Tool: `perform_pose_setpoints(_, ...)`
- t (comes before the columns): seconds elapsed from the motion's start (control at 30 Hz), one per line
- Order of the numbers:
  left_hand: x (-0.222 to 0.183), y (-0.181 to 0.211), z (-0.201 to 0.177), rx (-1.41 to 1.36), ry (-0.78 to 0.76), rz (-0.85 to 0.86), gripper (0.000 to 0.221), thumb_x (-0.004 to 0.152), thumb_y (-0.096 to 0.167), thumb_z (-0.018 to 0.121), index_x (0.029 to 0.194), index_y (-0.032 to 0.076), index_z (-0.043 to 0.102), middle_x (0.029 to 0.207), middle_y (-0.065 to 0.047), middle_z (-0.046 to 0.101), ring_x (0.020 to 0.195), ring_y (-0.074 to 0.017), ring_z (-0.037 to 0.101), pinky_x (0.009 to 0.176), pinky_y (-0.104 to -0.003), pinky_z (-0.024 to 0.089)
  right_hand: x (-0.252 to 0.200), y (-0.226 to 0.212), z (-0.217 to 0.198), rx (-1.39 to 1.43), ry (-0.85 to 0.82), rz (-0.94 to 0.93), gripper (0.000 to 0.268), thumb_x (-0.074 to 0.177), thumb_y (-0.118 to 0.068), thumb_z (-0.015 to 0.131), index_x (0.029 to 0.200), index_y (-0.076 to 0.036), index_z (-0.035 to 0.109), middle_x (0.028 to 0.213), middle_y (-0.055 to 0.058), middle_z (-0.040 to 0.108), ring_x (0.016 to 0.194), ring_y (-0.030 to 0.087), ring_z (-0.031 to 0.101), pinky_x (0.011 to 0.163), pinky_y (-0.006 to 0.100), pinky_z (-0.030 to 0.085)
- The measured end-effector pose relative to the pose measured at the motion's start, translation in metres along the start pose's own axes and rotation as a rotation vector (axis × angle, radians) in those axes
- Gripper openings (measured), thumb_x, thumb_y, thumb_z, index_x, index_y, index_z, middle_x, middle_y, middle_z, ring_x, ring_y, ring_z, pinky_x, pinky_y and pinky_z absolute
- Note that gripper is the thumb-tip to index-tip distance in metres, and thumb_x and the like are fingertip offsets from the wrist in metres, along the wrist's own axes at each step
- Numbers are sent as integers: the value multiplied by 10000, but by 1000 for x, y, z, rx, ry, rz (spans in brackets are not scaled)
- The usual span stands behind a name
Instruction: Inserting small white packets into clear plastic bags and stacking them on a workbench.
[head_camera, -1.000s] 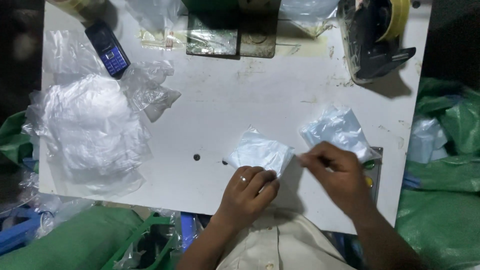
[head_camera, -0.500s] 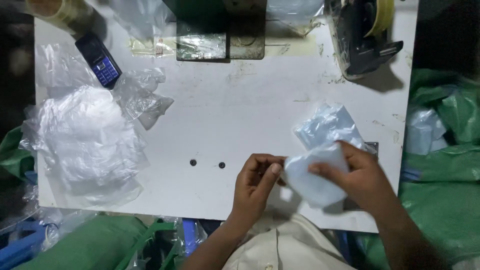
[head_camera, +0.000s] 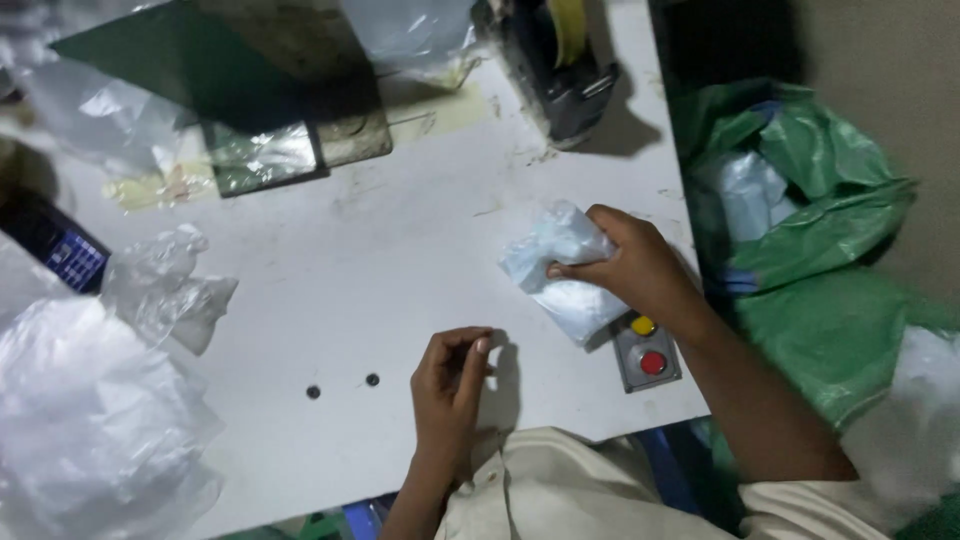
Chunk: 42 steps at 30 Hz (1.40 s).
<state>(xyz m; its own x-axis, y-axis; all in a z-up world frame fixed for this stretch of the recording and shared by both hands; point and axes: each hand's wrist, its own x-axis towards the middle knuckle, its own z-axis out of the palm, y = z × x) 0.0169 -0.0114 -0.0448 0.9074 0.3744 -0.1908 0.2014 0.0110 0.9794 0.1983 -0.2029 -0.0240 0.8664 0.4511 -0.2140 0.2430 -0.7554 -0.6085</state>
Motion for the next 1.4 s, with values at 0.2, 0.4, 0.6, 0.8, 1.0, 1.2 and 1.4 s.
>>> perform_pose_setpoints(0.2,-3,-8,-2,4,23,-21,167,981,195,635,1046,56,700,1021,-76,769,850,-139,708,665,-252,638,-19,51,-67,645,409,756,645,768,-300,788,1340,-137,537,1251,42,683,1109,250,679,893,482,566)
perform_pose_setpoints(0.4,-2,-7,-4,-8,5,8,177,986,206,632,1044,53,701,975,-75,769,783,-136,705,640,-253,634,-60,169,-74,-374,630,483,1105,959,-415,952,1545,198,243,1566,468,317,1442,584,300,1168,533,190)
perform_pose_setpoints(0.6,-10,-22,-8,316,91,704,87,953,26,633,1037,50,633,1038,-135,741,975,-276,732,821,-352,591,-50,0,-26,328,494,357,247,1138,-27,597,1374,30,548,1185,204,690,988,256,696,778,328,584)
perform_pose_setpoints(0.8,-8,-31,-12,679,375,1042,365,1060,364,568,1307,96,577,1328,-123,653,1280,-334,621,1052,-472,539,-27,-100,58,700,-439,372,308,919,-256,660,1197,-132,706,1175,16,814,977,153,811,818,260,659)
perform_pose_setpoints(1.0,-3,-24,-21,587,349,681,435,1056,399,449,1219,43,639,1321,-144,671,1334,-353,573,1185,-541,380,-22,-123,81,726,-537,293,248,935,-144,616,1164,-120,708,1057,32,788,916,156,753,807,273,592)
perform_pose_setpoints(1.2,7,-26,-26,506,325,545,503,1068,386,491,1424,32,463,1500,-217,516,1481,-443,426,1210,-534,370,20,-121,72,709,-358,282,297,956,-250,590,1229,-153,654,1270,28,795,999,161,799,807,285,681)
perform_pose_setpoints(1.4,10,-16,-24,480,352,511,408,1045,323,546,1322,23,561,1381,-172,619,1393,-394,530,1164,-499,414,95,-114,33,798,19,16,517,930,-269,645,1421,-168,520,1349,174,666,1335,189,603,910,318,502)
